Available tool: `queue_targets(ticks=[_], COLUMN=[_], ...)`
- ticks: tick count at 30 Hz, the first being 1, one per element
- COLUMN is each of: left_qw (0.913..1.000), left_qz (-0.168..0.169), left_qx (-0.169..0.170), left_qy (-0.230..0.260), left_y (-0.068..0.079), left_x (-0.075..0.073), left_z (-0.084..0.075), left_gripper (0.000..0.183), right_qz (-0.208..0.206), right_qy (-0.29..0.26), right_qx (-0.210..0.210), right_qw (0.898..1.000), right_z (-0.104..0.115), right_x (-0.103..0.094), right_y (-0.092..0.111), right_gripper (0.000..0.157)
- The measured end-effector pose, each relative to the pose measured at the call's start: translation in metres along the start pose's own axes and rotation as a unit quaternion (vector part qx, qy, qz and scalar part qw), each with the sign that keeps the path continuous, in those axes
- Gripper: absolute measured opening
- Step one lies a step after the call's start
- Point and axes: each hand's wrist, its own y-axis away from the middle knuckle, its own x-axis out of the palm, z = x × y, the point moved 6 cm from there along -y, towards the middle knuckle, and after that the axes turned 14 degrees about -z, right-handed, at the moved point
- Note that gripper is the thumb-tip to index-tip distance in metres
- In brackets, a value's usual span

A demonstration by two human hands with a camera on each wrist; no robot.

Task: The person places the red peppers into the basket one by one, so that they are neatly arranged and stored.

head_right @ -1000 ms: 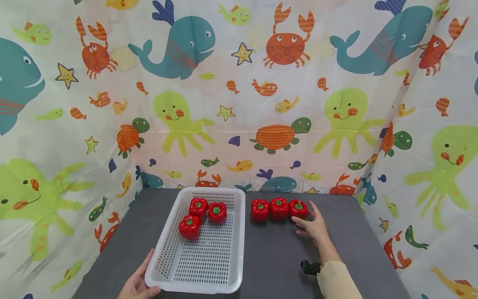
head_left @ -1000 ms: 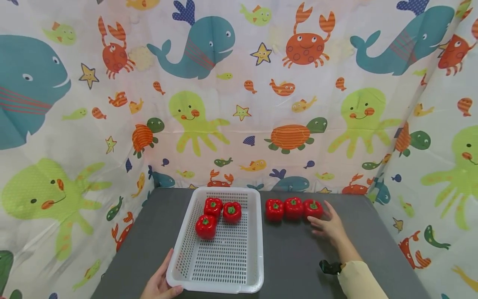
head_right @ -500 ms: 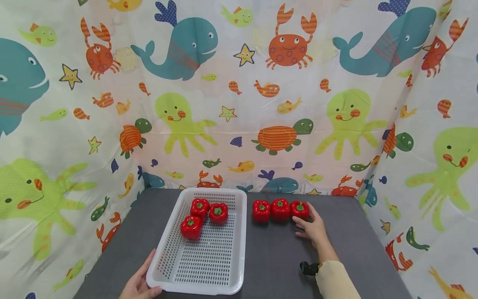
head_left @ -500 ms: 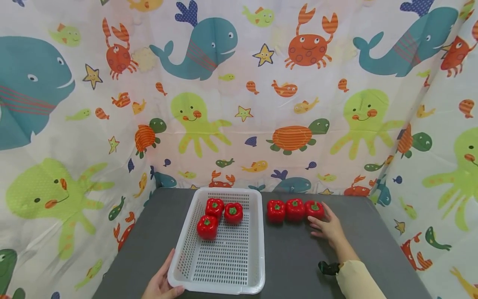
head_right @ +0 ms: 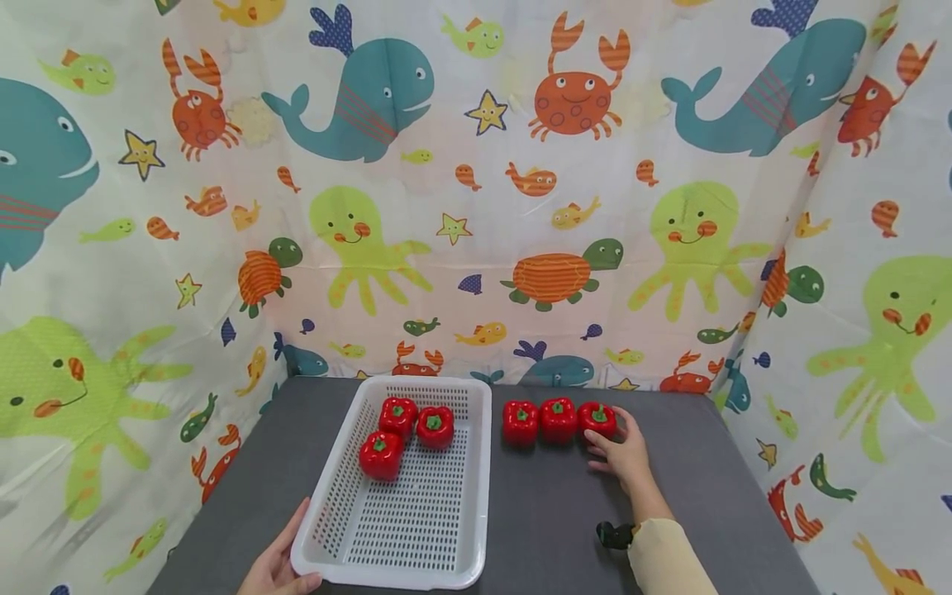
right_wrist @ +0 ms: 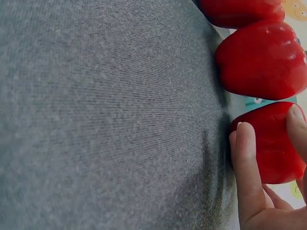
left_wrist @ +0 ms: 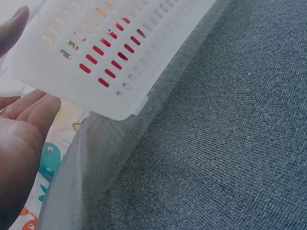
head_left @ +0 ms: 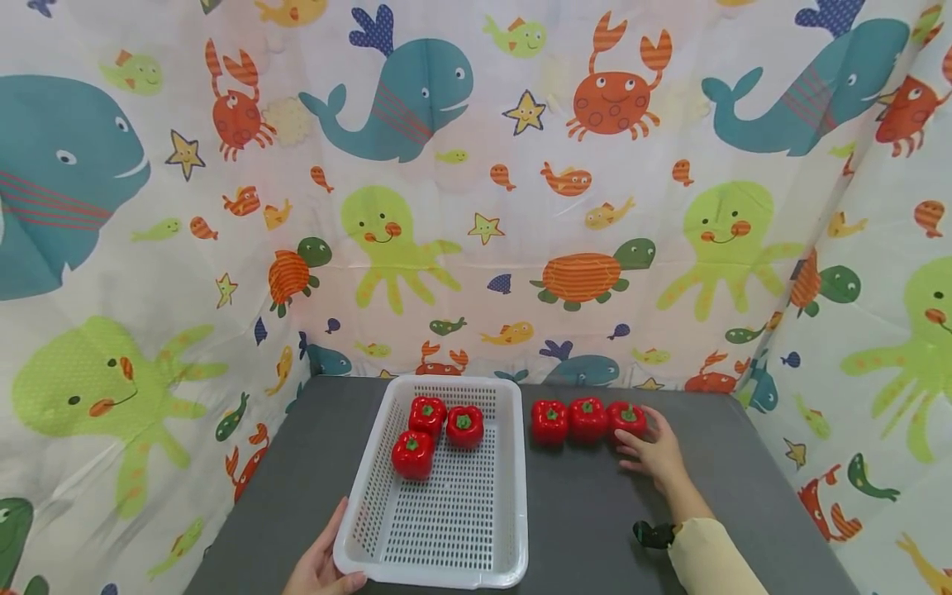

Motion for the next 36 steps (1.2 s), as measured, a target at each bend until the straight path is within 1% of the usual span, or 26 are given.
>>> queue_targets(ticks=[5, 14, 20, 23, 30, 36], left_qw=[0.9999, 1.0000, 1.0000, 1.0000, 0.9997, 0.9997], left_qz=[-0.009, -0.002, 0.005, 0.003, 0.015, 0.009], left_qx=[-0.001, -0.003, -0.003, -0.006, -0.018, -0.021], left_qy=[-0.011, -0.006, 0.002, -0.002, -0.006, -0.003], left_y=[-0.002, 0.001, 0.001, 0.001, 0.002, -0.001], left_x=[-0.003, 0.000, 0.002, 0.001, 0.002, 0.002], left_z=[0.001, -0.001, -0.002, -0.001, -0.001, -0.002], left_gripper=[0.109, 0.109, 0.109, 0.109, 0.109, 0.111], right_qz=[-0.010, -0.031, -0.044, -0.049, -0.063, -0.078], right_qy=[-0.011, -0.011, -0.013, -0.017, -0.017, -0.012], right_qx=[-0.005, -0.015, -0.014, -0.012, -0.021, -0.022], right_qw=[1.000, 0.999, 0.999, 0.999, 0.998, 0.997], right_z=[-0.001, 0.003, 0.001, 0.000, 0.004, 0.009], right_x=[-0.003, -0.011, -0.014, -0.016, -0.018, -0.020], right_y=[0.001, 0.003, 0.004, 0.004, 0.005, 0.005], right_gripper=[0.099, 0.098, 0.096, 0.094, 0.095, 0.096])
